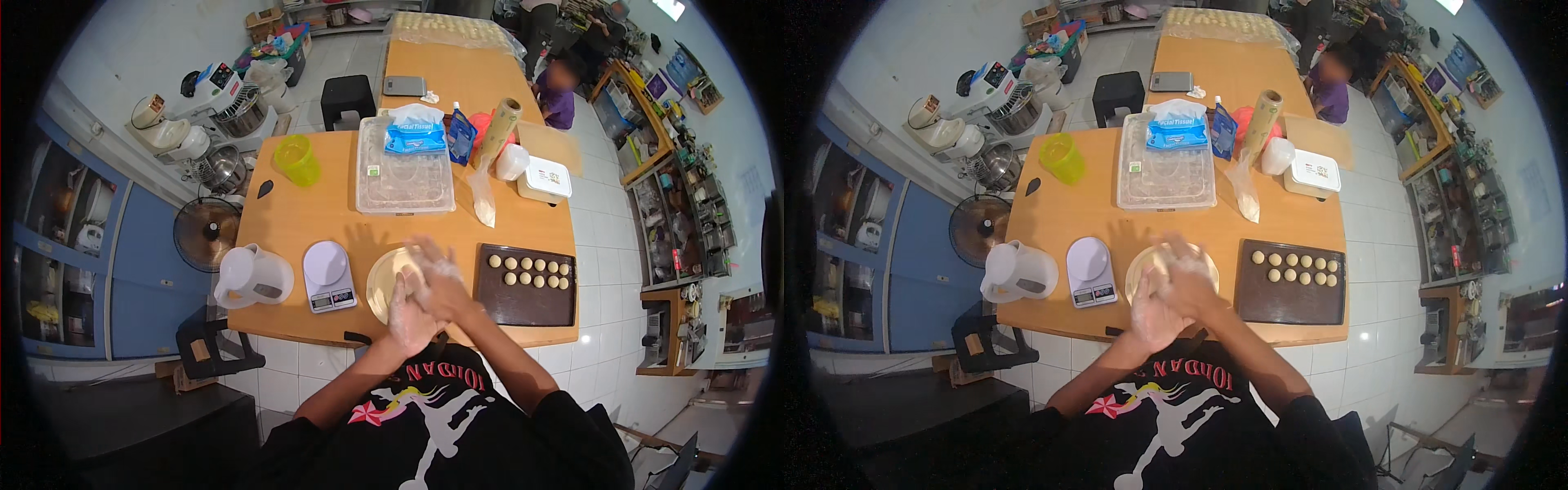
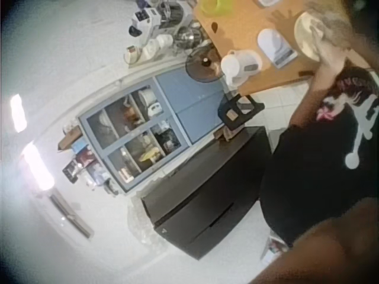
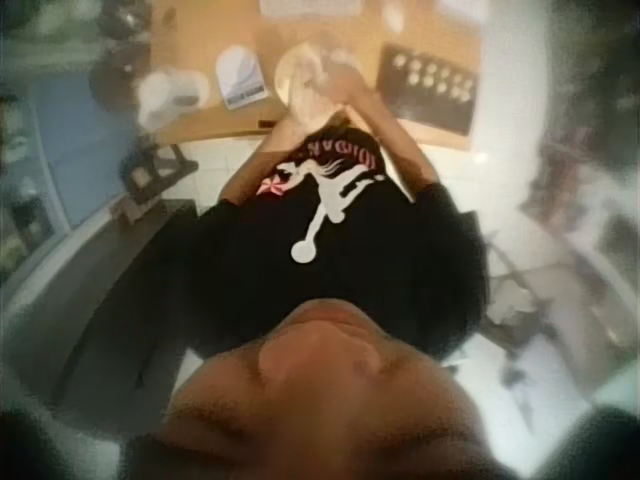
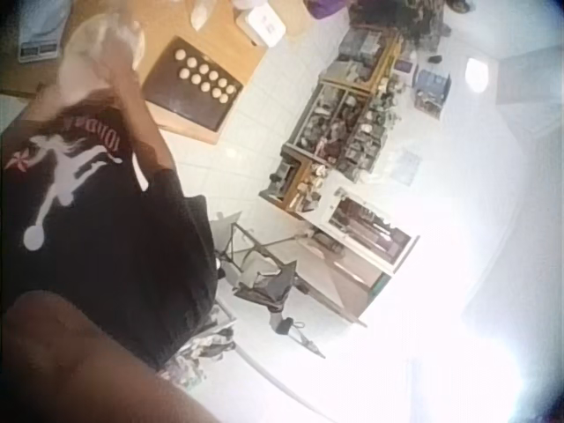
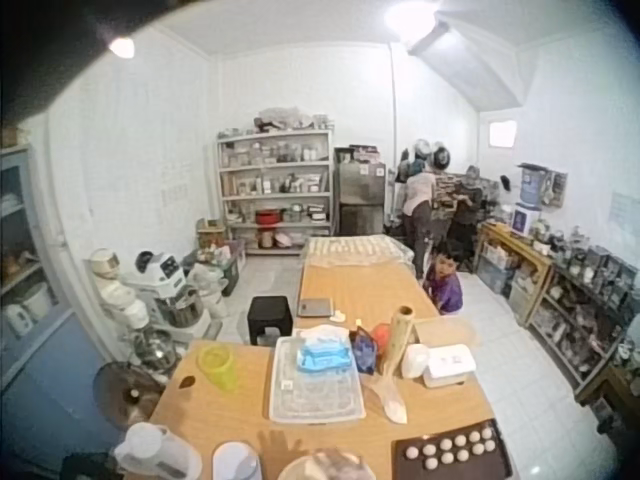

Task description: The person weighs portions of dough on a digital scale, pinches dough from a bowl, and rolls the dough into balls by hand.

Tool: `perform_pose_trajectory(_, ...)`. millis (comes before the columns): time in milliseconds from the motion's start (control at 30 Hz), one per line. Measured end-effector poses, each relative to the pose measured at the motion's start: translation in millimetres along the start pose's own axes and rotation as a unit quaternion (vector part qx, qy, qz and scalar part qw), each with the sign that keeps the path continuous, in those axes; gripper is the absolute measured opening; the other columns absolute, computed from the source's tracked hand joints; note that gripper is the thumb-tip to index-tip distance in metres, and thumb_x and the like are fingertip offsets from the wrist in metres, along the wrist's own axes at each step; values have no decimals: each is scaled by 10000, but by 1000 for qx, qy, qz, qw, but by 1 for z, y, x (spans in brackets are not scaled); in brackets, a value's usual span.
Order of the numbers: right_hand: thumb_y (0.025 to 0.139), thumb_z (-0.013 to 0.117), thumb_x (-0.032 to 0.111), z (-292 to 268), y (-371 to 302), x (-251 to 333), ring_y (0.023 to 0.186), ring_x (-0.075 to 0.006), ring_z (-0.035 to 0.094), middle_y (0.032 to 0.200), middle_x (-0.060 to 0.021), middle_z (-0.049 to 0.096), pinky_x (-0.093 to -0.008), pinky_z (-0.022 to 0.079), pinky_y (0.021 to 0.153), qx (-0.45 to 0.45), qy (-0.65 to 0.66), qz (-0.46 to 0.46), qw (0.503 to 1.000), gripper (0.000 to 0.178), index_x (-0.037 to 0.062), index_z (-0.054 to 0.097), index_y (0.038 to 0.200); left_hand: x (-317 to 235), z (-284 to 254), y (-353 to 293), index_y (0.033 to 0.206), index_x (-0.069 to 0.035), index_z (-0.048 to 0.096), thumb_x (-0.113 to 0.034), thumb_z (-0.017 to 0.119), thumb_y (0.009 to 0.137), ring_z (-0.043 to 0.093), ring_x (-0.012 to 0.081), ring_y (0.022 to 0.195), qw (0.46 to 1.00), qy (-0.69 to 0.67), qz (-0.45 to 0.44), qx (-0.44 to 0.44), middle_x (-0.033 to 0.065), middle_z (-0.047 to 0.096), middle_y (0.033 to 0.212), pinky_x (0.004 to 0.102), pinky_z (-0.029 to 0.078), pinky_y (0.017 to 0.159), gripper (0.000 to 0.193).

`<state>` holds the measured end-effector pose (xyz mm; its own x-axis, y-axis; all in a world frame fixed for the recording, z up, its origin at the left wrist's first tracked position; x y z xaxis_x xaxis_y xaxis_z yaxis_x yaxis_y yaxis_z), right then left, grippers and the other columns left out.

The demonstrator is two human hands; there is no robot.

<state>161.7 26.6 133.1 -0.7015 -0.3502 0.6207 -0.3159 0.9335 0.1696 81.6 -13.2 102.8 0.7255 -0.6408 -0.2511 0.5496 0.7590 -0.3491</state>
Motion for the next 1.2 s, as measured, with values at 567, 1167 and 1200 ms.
perform_pose_trajectory(567, 873, 561, 303, -8, -14, 28, 1212, -389, 479, 1250, -198, 565, -519, 361, 1015, 49, 201, -247, 947, 460, 70, 562, 1269, -37, -15, 30, 1480, -63, 252, -629, 323, 933, 346, 320, 1357, 969, -110, 1, 220, 148, 335, 1489, 438, 273, 1134, 790)
perform_pose_trajectory(1167, 829, 576, 303, -1, -11, 32, 1274, -421, 405, 1362, -181, 488, -540, 325, 1036, 8, 18, -134, 991, 593, 47, 476, 1355, -14, -8, 26, 1482, -75, 241, -603, 214, 962, 285, 317, 1395, 959, -77, 0, 273, 163, 295, 1509, 484, 251, 1132, 742)
perform_pose_trajectory(1200, 821, 591, 324, 0, -16, 41, 1245, -420, 424, 1362, -168, 487, -534, 333, 1033, 11, 67, -152, 986, 601, 59, 485, 1350, -17, -14, 28, 1482, -75, 241, -603, 214, 962, 285, 317, 1395, 959, -78, -1, 274, 163, 295, 1509, 484, 251, 1132, 742)
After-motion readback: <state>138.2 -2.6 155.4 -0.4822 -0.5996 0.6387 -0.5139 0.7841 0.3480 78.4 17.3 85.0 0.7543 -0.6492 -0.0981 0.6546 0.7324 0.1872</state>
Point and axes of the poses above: each hand's wrist, its own y-axis towards the middle knuckle, its own z-axis out of the palm, x = y × z, the point moved 2 cm from there along y, towards the middle knuckle
